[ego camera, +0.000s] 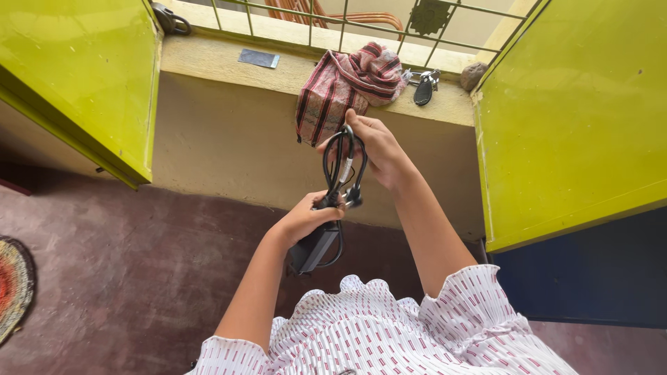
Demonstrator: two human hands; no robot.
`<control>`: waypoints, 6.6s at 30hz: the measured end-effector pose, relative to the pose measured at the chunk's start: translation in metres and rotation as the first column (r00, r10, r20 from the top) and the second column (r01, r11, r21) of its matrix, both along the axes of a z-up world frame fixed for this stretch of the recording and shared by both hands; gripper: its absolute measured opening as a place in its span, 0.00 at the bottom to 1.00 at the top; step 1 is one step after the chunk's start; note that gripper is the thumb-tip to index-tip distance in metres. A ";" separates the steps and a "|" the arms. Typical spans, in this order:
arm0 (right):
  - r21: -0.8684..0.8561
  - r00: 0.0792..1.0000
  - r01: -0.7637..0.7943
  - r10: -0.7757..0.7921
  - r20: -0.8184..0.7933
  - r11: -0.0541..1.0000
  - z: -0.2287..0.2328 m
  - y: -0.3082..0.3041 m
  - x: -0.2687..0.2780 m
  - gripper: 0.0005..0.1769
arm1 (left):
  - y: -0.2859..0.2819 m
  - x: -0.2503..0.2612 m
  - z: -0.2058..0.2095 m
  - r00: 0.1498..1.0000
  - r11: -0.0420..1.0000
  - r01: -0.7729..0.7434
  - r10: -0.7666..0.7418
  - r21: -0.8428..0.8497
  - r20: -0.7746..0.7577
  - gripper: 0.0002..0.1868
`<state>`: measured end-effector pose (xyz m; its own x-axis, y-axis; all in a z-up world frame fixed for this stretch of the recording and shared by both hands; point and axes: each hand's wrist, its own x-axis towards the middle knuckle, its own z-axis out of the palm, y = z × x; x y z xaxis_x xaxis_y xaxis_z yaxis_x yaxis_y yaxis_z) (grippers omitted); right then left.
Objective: The person wipes a power adapter and cable with a cloth, then uses the same cloth to wipe multiple smartphones.
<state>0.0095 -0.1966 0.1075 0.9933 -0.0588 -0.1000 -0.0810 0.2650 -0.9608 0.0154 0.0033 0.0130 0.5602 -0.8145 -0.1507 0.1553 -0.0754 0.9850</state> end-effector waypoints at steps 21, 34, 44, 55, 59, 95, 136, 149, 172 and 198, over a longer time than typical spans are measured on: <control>-0.311 0.982 -0.187 0.190 -0.023 0.932 0.068 0.020 0.011 0.16 | 0.001 -0.016 0.036 0.996 0.994 -0.030 0.020 -0.104 -0.088 0.42; -0.311 0.832 -0.554 0.517 -0.200 0.772 0.059 -0.003 0.049 0.12 | 0.007 -0.014 0.037 0.976 0.955 0.212 -0.219 -0.208 -0.014 0.28; -0.094 0.961 -0.272 0.276 0.028 0.958 0.011 0.008 0.039 0.17 | 0.007 -0.027 0.034 0.941 0.964 0.107 -0.177 -0.243 -0.287 0.37; -0.562 0.983 0.085 0.021 0.180 0.823 0.036 0.026 0.021 0.16 | 0.004 -0.033 0.043 0.944 0.983 -0.006 -0.054 -0.182 -0.325 0.33; -0.494 0.979 0.141 -0.047 0.198 0.858 0.023 0.037 0.025 0.17 | -0.001 -0.033 0.039 0.943 0.992 -0.060 0.018 -0.115 -0.334 0.33; 0.135 0.928 -0.138 0.176 -0.327 0.981 -0.214 0.038 -0.048 0.17 | 0.042 0.023 -0.018 0.425 0.397 -0.816 -0.077 -0.419 -0.902 0.12; -0.223 0.962 -0.272 0.261 -0.081 0.936 -0.101 0.024 -0.040 0.22 | 0.031 -0.018 0.029 0.903 0.967 0.031 -0.135 -0.251 -0.408 0.18; -0.031 0.968 -0.250 0.249 -0.015 0.968 -0.040 0.016 -0.051 0.21 | 0.045 -0.020 0.028 0.904 0.942 -0.051 -0.097 -0.333 -0.415 0.29; -0.210 0.977 0.194 -0.170 0.128 0.958 -0.025 0.035 -0.041 0.15 | 0.016 -0.029 0.035 0.939 0.983 0.063 -0.117 -0.175 -0.323 0.42; -0.001 0.972 0.026 -0.025 0.235 1.000 -0.018 0.035 -0.045 0.16 | 0.000 -0.032 0.028 0.947 0.981 -0.128 0.076 -0.148 -0.313 0.33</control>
<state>-0.0350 -0.1612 0.0897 0.9871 -0.0840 0.1365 0.1540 0.2605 -0.9531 -0.0166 0.0034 0.0415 0.5901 -0.7832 -0.1960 0.4480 0.1158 0.8865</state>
